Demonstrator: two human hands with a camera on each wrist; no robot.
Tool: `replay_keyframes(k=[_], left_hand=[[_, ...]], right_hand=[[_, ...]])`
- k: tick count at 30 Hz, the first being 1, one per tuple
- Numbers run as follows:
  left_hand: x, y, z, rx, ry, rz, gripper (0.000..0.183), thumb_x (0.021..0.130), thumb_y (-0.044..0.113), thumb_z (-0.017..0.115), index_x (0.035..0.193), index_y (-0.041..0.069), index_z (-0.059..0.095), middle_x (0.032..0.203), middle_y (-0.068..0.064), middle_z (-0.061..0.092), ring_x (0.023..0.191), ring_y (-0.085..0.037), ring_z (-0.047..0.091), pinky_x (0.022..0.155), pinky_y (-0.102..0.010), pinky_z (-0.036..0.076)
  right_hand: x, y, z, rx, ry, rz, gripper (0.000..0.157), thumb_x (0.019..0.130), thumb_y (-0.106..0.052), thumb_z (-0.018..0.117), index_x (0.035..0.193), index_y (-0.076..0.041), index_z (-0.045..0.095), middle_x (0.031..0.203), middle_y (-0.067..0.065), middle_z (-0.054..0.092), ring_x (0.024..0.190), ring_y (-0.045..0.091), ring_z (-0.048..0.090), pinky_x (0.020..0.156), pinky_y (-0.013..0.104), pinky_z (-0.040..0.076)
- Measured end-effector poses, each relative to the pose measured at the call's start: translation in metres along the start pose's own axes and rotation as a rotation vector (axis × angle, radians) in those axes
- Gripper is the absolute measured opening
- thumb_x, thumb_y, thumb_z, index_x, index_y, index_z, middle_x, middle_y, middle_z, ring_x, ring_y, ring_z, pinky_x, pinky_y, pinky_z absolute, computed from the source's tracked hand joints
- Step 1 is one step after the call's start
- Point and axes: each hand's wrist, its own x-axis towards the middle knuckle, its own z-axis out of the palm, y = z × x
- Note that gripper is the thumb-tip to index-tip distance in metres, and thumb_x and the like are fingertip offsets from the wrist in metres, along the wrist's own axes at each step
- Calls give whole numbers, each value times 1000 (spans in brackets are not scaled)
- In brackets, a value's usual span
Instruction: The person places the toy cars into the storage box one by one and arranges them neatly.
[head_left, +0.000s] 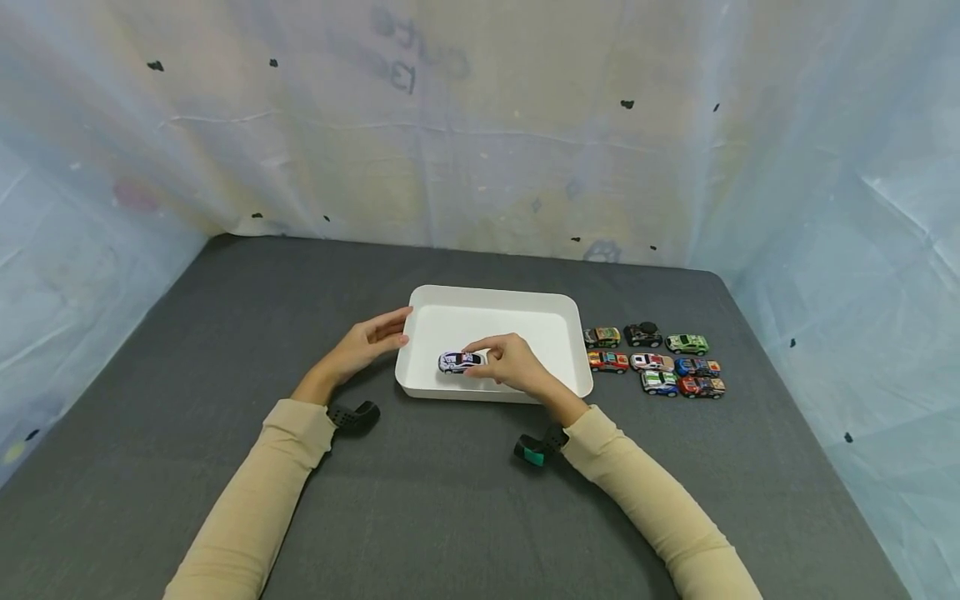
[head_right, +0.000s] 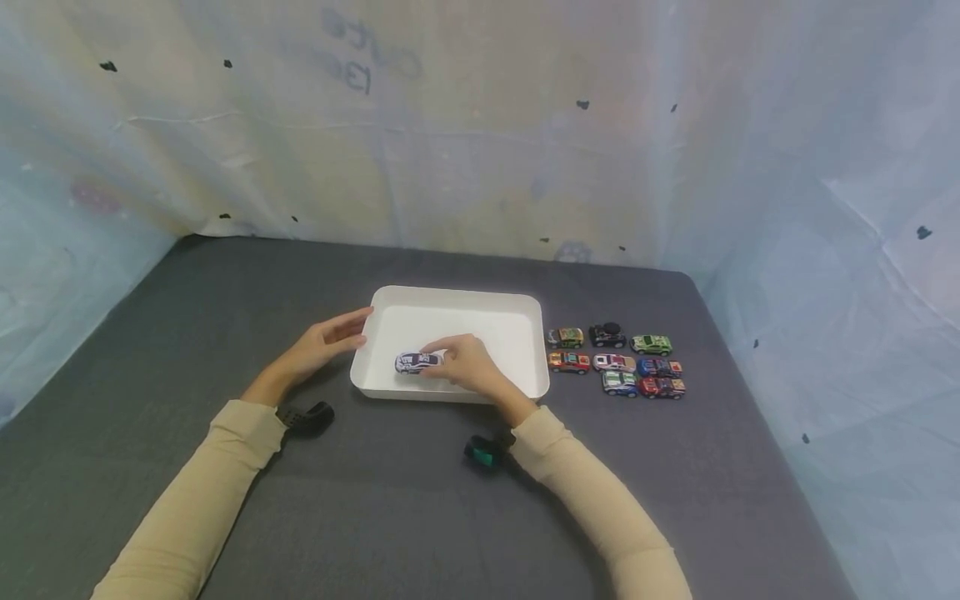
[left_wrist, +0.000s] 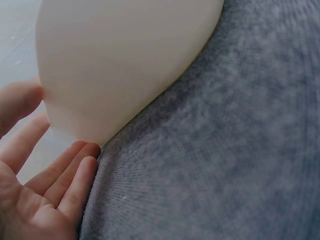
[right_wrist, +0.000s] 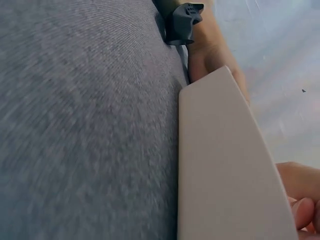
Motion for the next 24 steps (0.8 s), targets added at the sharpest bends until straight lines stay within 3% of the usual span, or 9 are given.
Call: replay_keyframes(k=[10,20,24], left_hand=[[-1,1,0,11,6,-12,64,98,23,58,153,11,28,159,-13,29,143,-35,35,94,-9,46],[-1,-1,0,9,2,1,62,98,22,57,153,12,29,159,-11,29,143,-34,36,93,-6,44],[-1,0,0,13,2,1,62,98,23,57,153,12,29,159,-12,30,143,-33,36,93,-6,43]], right_hand=[[17,-8,14,30,-31,61,36,79,-12,79,113,-3,72,42,-8,34,40,5,30,43,19,23],[30,-16,26,68,-50,219,35,75,-11,83,108,-8,75,40,-7,37,39,7,33,42,20,25],[31,-17,30,36,-37,244,35,73,-12,84,107,-9,76,40,-7,39,40,7,34,41,20,24]])
